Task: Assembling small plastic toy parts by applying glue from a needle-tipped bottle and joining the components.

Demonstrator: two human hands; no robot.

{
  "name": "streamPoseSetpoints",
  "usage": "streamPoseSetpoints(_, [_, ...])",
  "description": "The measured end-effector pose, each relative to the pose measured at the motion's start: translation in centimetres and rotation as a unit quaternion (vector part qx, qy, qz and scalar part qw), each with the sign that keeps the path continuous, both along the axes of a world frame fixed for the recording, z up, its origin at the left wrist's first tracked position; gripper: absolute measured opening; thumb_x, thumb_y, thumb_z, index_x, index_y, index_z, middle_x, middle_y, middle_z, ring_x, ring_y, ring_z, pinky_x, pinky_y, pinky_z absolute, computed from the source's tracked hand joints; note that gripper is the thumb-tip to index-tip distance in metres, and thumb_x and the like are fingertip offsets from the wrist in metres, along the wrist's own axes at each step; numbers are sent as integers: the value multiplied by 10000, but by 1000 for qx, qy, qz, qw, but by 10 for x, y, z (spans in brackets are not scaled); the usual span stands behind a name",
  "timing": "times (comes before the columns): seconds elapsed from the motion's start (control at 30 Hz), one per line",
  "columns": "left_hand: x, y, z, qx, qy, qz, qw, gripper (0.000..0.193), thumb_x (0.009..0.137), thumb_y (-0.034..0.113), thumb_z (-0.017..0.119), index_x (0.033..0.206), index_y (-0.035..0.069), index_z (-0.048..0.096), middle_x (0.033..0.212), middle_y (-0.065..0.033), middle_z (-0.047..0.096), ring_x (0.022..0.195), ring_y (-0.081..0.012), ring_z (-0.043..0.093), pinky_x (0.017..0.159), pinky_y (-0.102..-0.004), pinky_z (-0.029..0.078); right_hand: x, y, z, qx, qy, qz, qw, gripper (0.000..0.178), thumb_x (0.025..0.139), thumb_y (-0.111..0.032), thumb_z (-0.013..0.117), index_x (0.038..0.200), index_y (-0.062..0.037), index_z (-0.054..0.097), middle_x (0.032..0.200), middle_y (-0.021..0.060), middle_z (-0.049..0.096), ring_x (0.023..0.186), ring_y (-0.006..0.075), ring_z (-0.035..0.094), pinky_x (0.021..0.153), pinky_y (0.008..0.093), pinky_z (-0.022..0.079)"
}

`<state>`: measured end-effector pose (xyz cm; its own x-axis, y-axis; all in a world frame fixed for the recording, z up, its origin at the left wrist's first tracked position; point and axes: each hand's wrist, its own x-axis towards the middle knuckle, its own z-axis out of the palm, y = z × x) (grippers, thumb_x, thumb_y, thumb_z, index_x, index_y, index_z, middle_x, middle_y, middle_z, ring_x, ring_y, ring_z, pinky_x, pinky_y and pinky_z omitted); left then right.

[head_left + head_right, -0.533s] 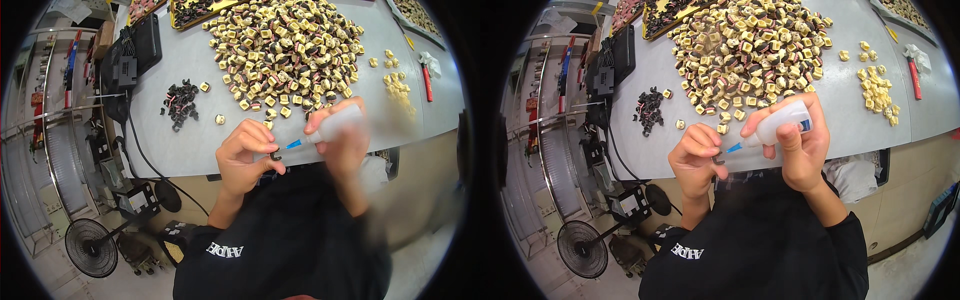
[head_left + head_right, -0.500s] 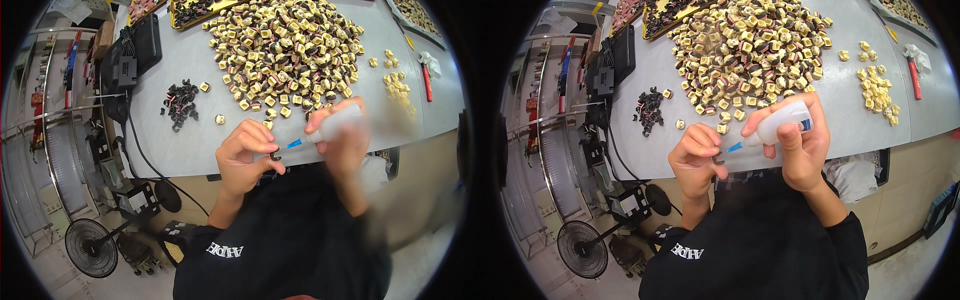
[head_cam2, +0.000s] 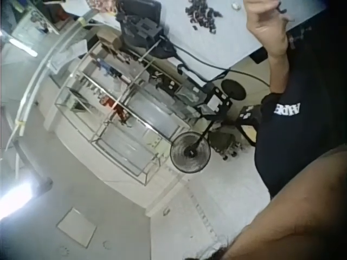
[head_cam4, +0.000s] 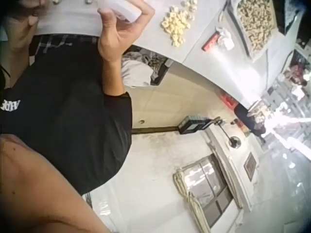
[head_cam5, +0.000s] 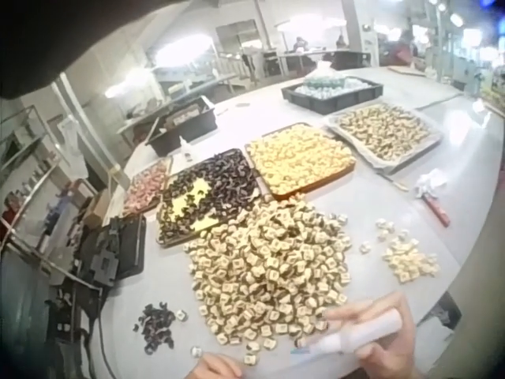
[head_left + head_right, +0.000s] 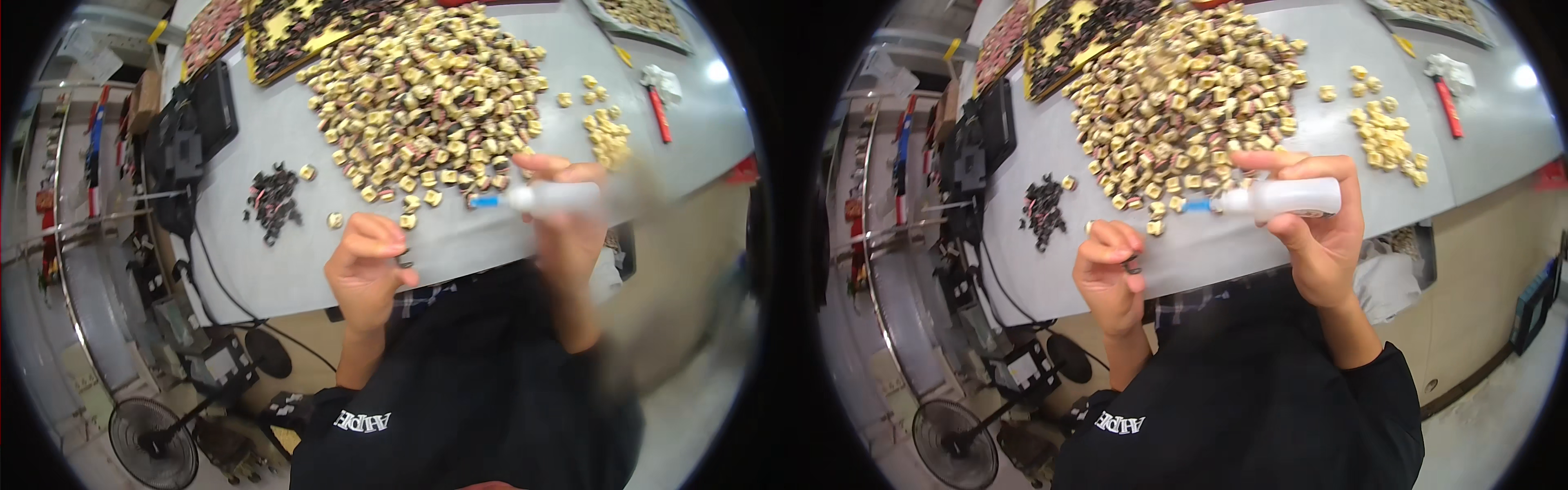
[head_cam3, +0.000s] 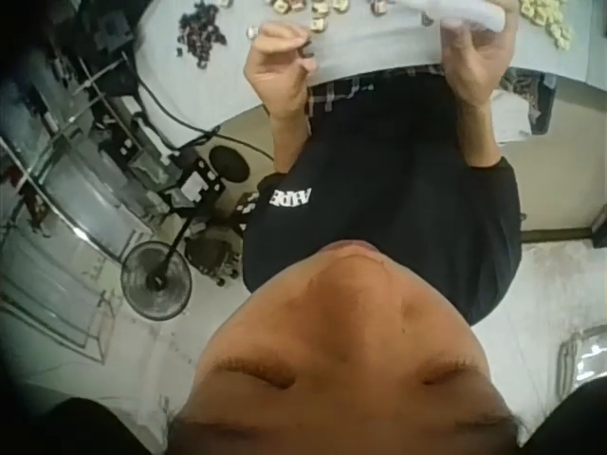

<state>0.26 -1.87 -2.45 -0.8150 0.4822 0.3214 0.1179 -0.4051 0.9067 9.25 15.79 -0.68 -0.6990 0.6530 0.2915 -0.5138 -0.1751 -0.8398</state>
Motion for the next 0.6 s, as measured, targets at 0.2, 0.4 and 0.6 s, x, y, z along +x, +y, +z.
streamPoseSetpoints(0.2, [2,-4,1,-5,-6,16,1000,346,658,198,804,833,46,547,842,-52,477,798,-183,479,710,-299,401,32,41,-4,374,-164,-195,892,346,739,-26,697,1013,-18,487,941,148,600,807,205,584,751,293,464])
streamPoseSetpoints(0.4, [1,-2,3,-12,-6,14,1000,366,676,244,792,844,46,534,837,-53,474,791,-180,472,710,-293,393,46,48,-6,430,-240,-241,836,336,707,-2,710,999,-13,544,954,118,576,821,205,571,764,282,450])
streamPoseSetpoints(0.6, [0,-5,-2,-24,26,-5,999,332,742,223,739,916,63,506,871,-30,412,811,-163,425,707,-281,344,78,77,4,459,-288,-371,754,290,716,-29,706,970,-17,567,953,111,573,852,208,562,732,289,459])
